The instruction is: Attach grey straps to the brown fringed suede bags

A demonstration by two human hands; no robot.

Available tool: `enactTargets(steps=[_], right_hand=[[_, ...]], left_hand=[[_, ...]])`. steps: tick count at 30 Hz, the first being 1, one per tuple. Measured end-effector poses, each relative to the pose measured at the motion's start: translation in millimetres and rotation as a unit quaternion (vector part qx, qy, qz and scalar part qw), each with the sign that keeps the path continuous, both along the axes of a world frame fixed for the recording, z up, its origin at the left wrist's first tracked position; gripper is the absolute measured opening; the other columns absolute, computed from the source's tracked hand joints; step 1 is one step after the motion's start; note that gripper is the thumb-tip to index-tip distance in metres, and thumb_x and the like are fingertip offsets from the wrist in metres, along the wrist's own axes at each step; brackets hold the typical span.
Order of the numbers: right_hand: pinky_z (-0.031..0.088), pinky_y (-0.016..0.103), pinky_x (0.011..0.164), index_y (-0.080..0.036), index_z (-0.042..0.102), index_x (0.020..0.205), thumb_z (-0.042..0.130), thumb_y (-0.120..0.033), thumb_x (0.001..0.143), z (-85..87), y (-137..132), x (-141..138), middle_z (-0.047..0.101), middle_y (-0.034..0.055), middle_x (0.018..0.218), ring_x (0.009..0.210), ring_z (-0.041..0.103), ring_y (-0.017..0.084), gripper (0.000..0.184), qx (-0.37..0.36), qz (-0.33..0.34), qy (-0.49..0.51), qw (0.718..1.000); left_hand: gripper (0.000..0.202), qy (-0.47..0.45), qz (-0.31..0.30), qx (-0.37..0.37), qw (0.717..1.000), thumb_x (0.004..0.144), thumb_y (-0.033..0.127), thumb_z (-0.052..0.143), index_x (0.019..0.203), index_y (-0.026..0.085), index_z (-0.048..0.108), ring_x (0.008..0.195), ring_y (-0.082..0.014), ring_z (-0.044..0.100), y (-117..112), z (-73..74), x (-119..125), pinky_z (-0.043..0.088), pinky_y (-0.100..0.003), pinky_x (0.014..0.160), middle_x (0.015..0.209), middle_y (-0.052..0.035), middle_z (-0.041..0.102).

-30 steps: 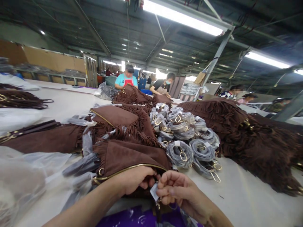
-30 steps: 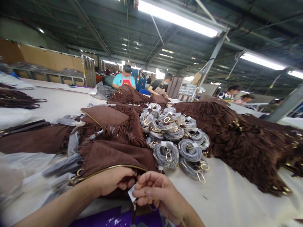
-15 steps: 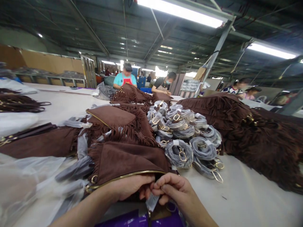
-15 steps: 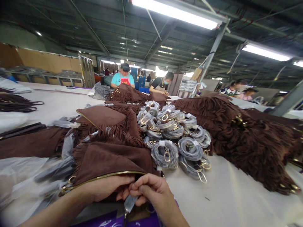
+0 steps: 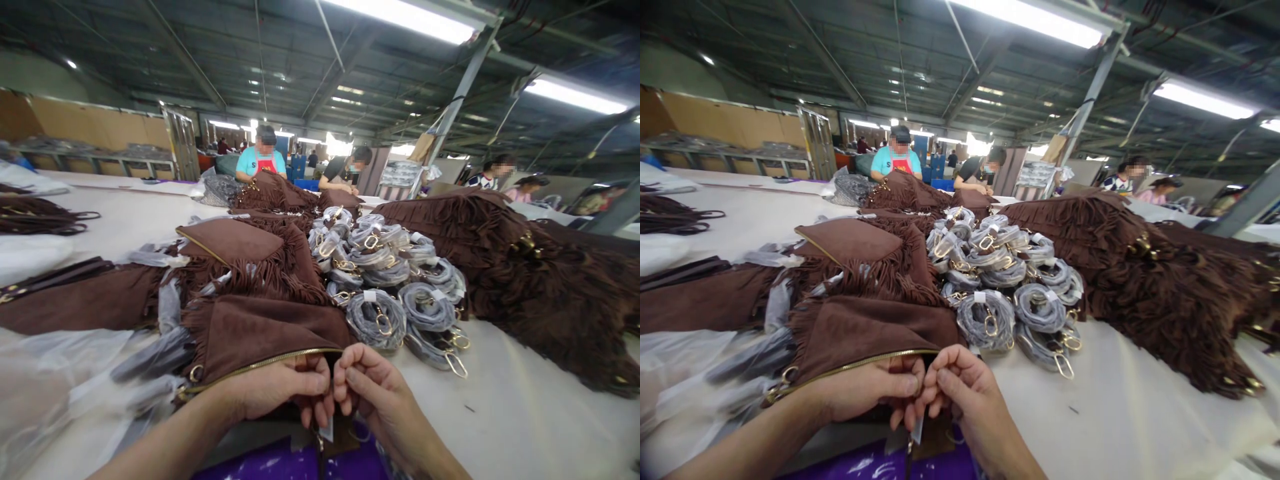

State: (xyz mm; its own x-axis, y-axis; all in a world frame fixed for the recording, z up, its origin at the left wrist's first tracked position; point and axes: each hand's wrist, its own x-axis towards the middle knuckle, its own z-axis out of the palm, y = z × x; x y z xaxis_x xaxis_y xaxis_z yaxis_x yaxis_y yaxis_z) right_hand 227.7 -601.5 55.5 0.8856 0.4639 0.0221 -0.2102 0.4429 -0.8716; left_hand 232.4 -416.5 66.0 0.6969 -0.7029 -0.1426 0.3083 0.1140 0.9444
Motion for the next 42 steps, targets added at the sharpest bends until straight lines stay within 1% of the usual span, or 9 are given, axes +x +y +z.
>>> enactTargets(steps=[5, 10, 13, 20, 24, 26, 33, 37, 42], right_hand=[[0.046, 0.016, 0.046, -0.021, 0.067, 0.104, 0.082, -0.043, 0.079, -9.2, 0.8, 0.5, 0.072, 0.0095, 0.103, 0.070, 0.066, 0.014, 0.037, -0.039, -0.101, -0.001, 0.994], [0.044, 0.018, 0.049, -0.018, 0.071, 0.092, 0.078, -0.054, 0.079, -14.0, -4.5, -2.1, 0.070, 0.0034, 0.071, 0.052, 0.057, 0.010, 0.039, -0.161, -0.114, -0.073, 0.978], [0.040, 0.019, 0.049, -0.018, 0.073, 0.092, 0.077, -0.057, 0.078, -12.1, -3.6, -3.7, 0.065, 0.0015, 0.067, 0.050, 0.051, 0.010, 0.041, -0.215, -0.097, -0.121, 0.964], [0.032, 0.020, 0.046, -0.018, 0.069, 0.077, 0.072, -0.049, 0.085, -10.1, 2.5, -9.6, 0.061, 0.0019, 0.076, 0.057, 0.045, 0.011, 0.032, -0.173, -0.100, -0.160, 0.967], [0.026, 0.019, 0.043, -0.019, 0.064, 0.083, 0.069, -0.051, 0.087, -9.6, -1.1, -13.9, 0.052, -0.0045, 0.058, 0.045, 0.034, 0.008, 0.033, -0.105, -0.097, -0.053, 0.988], [0.029, 0.019, 0.044, -0.020, 0.059, 0.079, 0.067, -0.053, 0.088, -9.9, -3.9, -13.8, 0.051, -0.0051, 0.055, 0.045, 0.038, 0.009, 0.035, -0.125, -0.085, -0.051, 0.987], [0.040, 0.023, 0.052, -0.019, 0.064, 0.079, 0.057, -0.052, 0.092, -10.8, -7.4, -10.4, 0.057, -0.0016, 0.057, 0.052, 0.054, 0.015, 0.037, -0.351, -0.108, -0.242, 0.898], [0.042, 0.023, 0.056, -0.020, 0.065, 0.079, 0.053, -0.039, 0.096, -9.9, -8.8, -11.1, 0.062, -0.0010, 0.062, 0.057, 0.058, 0.016, 0.028, -0.392, -0.097, -0.298, 0.865], [0.042, 0.022, 0.057, -0.021, 0.066, 0.077, 0.053, -0.032, 0.095, -11.2, -9.0, -11.2, 0.063, -0.0012, 0.063, 0.059, 0.059, 0.015, 0.025, -0.395, -0.097, -0.319, 0.856]], left_hand=[[0.036, 0.008, 0.041, -0.009, 0.999, 0.075, 0.049, 0.068, 0.076, 0.015, 0.056, 0.055, -0.0099, 0.055, -2.1, -7.5, -1.2, 0.044, -0.022, 0.056, 0.067, -0.0007, 0.061], [0.038, 0.022, 0.037, -0.027, 0.999, 0.072, 0.049, 0.071, 0.075, 0.014, 0.056, 0.058, -0.0117, 0.059, 0.6, -6.9, -3.1, 0.046, -0.025, 0.059, 0.070, -0.0031, 0.064], [0.036, 0.024, 0.034, -0.032, 0.999, 0.073, 0.046, 0.071, 0.077, 0.014, 0.055, 0.057, -0.0119, 0.059, 0.9, -7.1, -3.5, 0.047, -0.025, 0.059, 0.070, -0.0032, 0.063], [0.039, 0.014, 0.038, -0.016, 0.999, 0.073, 0.051, 0.067, 0.081, 0.016, 0.053, 0.058, -0.0110, 0.058, -4.0, -8.4, -4.5, 0.043, -0.023, 0.054, 0.074, -0.0013, 0.061], [0.042, -0.049, 0.098, 0.116, 0.987, 0.080, 0.059, 0.050, 0.077, 0.017, 0.055, 0.047, -0.0090, 0.045, -5.1, -5.6, -4.9, 0.029, -0.023, 0.046, 0.058, 0.0037, 0.054], [0.040, -0.065, 0.124, 0.187, 0.972, 0.079, 0.055, 0.049, 0.065, 0.018, 0.052, 0.046, -0.0085, 0.036, -4.9, -3.6, -5.4, 0.027, -0.024, 0.047, 0.051, 0.0056, 0.046], [0.021, -0.057, 0.124, 0.129, 0.982, 0.069, 0.039, 0.053, 0.076, 0.019, 0.055, 0.052, -0.0117, 0.043, -9.6, 0.1, -7.8, 0.035, -0.026, 0.054, 0.055, 0.0059, 0.048], [0.018, -0.045, 0.119, 0.097, 0.987, 0.066, 0.034, 0.056, 0.074, 0.019, 0.053, 0.050, -0.0102, 0.044, -11.6, 1.2, -8.5, 0.034, -0.025, 0.052, 0.055, 0.0064, 0.048], [0.015, -0.043, 0.129, 0.083, 0.987, 0.067, 0.032, 0.057, 0.073, 0.019, 0.052, 0.048, -0.0097, 0.044, -11.9, -0.8, -8.8, 0.036, -0.024, 0.050, 0.054, 0.0062, 0.049]])
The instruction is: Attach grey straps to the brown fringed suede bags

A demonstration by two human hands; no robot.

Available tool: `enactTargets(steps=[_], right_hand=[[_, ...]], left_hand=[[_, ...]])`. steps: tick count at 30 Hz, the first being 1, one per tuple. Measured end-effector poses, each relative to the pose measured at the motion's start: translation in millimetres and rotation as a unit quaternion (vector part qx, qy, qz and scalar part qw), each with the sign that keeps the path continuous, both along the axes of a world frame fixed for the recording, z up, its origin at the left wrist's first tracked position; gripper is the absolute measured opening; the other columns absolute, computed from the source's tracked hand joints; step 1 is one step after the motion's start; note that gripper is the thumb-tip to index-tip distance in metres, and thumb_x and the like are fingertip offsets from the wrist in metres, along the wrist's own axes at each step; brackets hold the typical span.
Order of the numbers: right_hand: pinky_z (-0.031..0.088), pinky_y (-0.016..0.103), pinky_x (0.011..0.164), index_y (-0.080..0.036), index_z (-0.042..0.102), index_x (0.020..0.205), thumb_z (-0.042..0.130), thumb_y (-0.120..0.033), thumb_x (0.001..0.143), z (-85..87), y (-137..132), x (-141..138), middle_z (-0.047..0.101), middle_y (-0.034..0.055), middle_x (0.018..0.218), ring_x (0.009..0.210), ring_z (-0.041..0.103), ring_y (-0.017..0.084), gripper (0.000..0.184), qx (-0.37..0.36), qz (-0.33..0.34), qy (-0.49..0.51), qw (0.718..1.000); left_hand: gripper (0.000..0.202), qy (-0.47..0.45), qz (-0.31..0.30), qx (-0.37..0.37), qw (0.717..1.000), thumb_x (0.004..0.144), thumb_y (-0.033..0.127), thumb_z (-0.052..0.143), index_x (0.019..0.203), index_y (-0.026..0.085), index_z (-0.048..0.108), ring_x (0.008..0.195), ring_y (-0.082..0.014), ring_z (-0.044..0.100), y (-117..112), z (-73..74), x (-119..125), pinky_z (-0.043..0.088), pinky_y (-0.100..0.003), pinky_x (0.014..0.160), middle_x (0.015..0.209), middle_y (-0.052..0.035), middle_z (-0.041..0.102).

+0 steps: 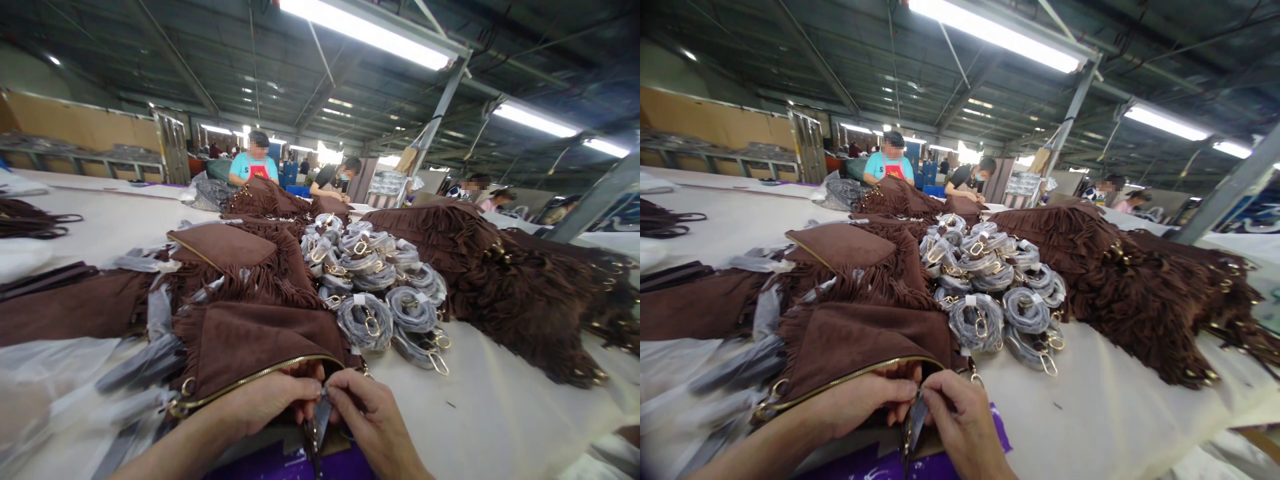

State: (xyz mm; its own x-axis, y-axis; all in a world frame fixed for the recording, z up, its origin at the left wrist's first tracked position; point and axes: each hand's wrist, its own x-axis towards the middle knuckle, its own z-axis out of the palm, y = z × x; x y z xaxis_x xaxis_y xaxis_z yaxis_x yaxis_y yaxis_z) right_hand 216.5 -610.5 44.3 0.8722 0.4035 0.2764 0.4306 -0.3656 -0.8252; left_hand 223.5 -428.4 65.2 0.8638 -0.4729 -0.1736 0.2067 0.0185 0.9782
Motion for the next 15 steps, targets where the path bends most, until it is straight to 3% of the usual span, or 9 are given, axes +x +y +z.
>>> enactTargets(steps=[8, 15], right_hand=[[0.041, 0.021, 0.060, -0.022, 0.060, 0.076, 0.047, -0.026, 0.097, -8.6, 2.5, 1.5, 0.061, -0.0018, 0.067, 0.060, 0.059, 0.014, 0.025, -0.021, 0.007, -0.068, 0.997], [0.037, 0.021, 0.059, -0.023, 0.048, 0.075, 0.042, -0.020, 0.097, -4.3, 1.7, 2.2, 0.053, -0.0028, 0.071, 0.063, 0.052, 0.013, 0.023, -0.058, 0.039, -0.128, 0.989]], left_hand=[[0.013, 0.017, 0.039, -0.015, 0.999, 0.065, 0.028, 0.055, 0.073, 0.018, 0.054, 0.049, -0.0098, 0.046, -4.8, -10.3, -1.0, 0.035, -0.024, 0.051, 0.055, 0.0059, 0.050], [0.010, 0.017, 0.042, -0.001, 0.999, 0.070, 0.027, 0.057, 0.073, 0.019, 0.050, 0.046, -0.0093, 0.042, -7.1, -17.8, -3.1, 0.032, -0.023, 0.050, 0.052, 0.0073, 0.046]])
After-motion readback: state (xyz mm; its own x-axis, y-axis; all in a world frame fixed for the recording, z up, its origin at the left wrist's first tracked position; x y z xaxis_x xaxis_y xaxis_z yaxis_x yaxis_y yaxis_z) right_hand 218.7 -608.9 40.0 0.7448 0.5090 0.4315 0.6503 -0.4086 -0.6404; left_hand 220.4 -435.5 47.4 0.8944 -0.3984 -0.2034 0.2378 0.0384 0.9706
